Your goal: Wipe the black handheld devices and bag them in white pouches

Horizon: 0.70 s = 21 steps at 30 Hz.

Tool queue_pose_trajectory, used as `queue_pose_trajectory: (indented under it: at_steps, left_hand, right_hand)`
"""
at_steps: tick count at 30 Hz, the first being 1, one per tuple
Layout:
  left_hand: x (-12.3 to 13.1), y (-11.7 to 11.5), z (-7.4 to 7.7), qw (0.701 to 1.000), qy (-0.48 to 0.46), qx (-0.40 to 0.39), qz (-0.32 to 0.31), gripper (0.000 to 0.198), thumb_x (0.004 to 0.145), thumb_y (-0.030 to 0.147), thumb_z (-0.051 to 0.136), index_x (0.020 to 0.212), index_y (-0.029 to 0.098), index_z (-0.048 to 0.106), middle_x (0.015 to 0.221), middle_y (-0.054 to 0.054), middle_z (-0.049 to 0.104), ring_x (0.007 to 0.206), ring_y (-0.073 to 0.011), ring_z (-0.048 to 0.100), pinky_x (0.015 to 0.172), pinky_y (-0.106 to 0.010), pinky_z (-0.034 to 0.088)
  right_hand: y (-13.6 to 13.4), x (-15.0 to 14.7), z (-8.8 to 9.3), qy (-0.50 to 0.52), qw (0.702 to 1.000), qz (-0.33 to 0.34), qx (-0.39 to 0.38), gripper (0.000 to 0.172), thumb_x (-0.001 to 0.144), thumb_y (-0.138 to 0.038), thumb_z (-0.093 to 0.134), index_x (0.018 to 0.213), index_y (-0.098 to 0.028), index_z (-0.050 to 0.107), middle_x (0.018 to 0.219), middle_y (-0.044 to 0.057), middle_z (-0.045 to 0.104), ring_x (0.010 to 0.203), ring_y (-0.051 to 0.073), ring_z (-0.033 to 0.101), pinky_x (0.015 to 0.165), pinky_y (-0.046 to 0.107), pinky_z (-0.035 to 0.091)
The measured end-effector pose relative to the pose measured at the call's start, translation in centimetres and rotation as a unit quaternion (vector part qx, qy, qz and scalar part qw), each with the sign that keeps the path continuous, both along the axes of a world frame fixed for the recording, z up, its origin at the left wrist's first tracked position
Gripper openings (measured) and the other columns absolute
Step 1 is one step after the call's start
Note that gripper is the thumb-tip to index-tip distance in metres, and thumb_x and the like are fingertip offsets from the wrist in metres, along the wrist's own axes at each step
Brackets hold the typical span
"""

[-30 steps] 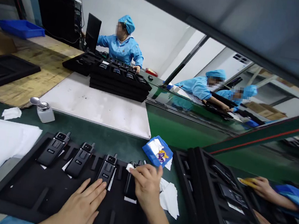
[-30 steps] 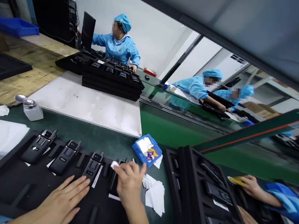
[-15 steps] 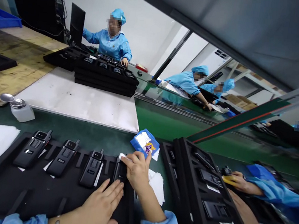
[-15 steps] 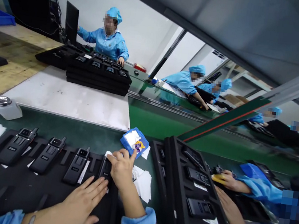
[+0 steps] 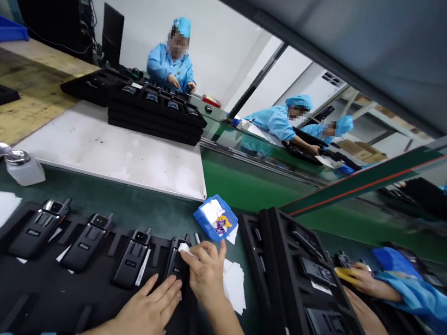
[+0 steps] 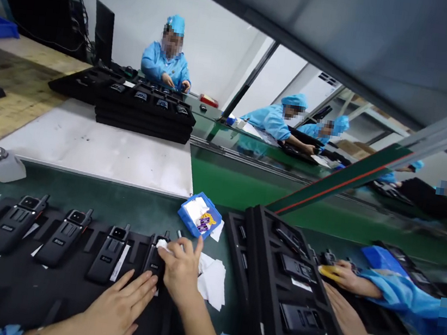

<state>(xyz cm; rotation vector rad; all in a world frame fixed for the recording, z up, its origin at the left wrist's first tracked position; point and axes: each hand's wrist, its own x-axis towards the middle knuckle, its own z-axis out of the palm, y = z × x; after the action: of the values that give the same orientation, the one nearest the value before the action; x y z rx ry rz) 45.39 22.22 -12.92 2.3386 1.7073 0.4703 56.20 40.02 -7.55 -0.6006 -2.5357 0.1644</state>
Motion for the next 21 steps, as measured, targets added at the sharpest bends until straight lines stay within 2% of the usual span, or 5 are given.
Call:
queue_pose_trajectory:
  at_steps: [6, 9, 13, 18, 21]
  left_hand:
    - [0.0, -0.3, 0.6, 1.000, 0.010, -0.007, 0.015, 0.063, 0.097, 0.029, 0.039, 0.154, 0.012, 0.020, 0.162, -0.008, 0.012, 0.150, -0.0253, 0.008, 0.120, -0.049, 0.014]
    - [-0.1, -0.4, 0.8, 1.000, 0.012, -0.007, 0.007, 0.062, 0.097, 0.028, 0.038, 0.154, 0.012, 0.022, 0.162, -0.008, 0.012, 0.150, -0.0258, 0.009, 0.119, -0.051, 0.019]
    - [-0.1, -0.3, 0.6, 1.000, 0.004, -0.011, 0.004, 0.061, 0.097, 0.028, 0.038, 0.154, 0.011, 0.022, 0.162, -0.008, 0.011, 0.150, -0.0256, 0.008, 0.117, -0.051, 0.022]
    - [-0.1, -0.2, 0.8, 1.000, 0.000, -0.023, 0.008, 0.062, 0.097, 0.027, 0.036, 0.154, 0.012, 0.018, 0.162, -0.007, 0.007, 0.151, -0.0244, 0.005, 0.117, -0.053, 0.023]
    - [-0.2, -0.3, 1.0, 1.000, 0.000, -0.028, 0.008, 0.063, 0.096, 0.027, 0.037, 0.154, 0.013, 0.018, 0.162, -0.006, 0.006, 0.151, -0.0245, 0.004, 0.117, -0.053, 0.022]
  right_hand:
    - [0.9, -1.2, 0.3, -0.040, 0.997, 0.072, 0.007, 0.029, 0.084, -0.010, 0.067, 0.097, -0.035, 0.074, 0.092, -0.004, 0.071, 0.096, 0.021, 0.051, 0.112, 0.061, 0.002]
    - [1.8, 0.8, 0.2, -0.025, 0.997, 0.068, 0.005, 0.029, 0.084, -0.009, 0.065, 0.096, -0.034, 0.075, 0.091, -0.004, 0.071, 0.094, 0.021, 0.051, 0.112, 0.060, 0.007]
    - [2.5, 3.1, 0.4, -0.019, 0.999, 0.040, 0.020, 0.029, 0.084, -0.009, 0.063, 0.093, -0.033, 0.075, 0.087, -0.004, 0.071, 0.093, 0.021, 0.052, 0.111, 0.062, 0.005]
    - [1.6, 0.3, 1.0, -0.016, 0.999, 0.030, 0.010, 0.031, 0.086, -0.010, 0.061, 0.101, -0.034, 0.073, 0.091, -0.004, 0.072, 0.095, 0.021, 0.052, 0.112, 0.061, 0.002]
    - [1.0, -0.6, 0.7, -0.034, 0.999, 0.018, 0.008, 0.033, 0.085, -0.008, 0.060, 0.102, -0.034, 0.073, 0.091, -0.003, 0.073, 0.095, 0.021, 0.052, 0.112, 0.062, 0.001]
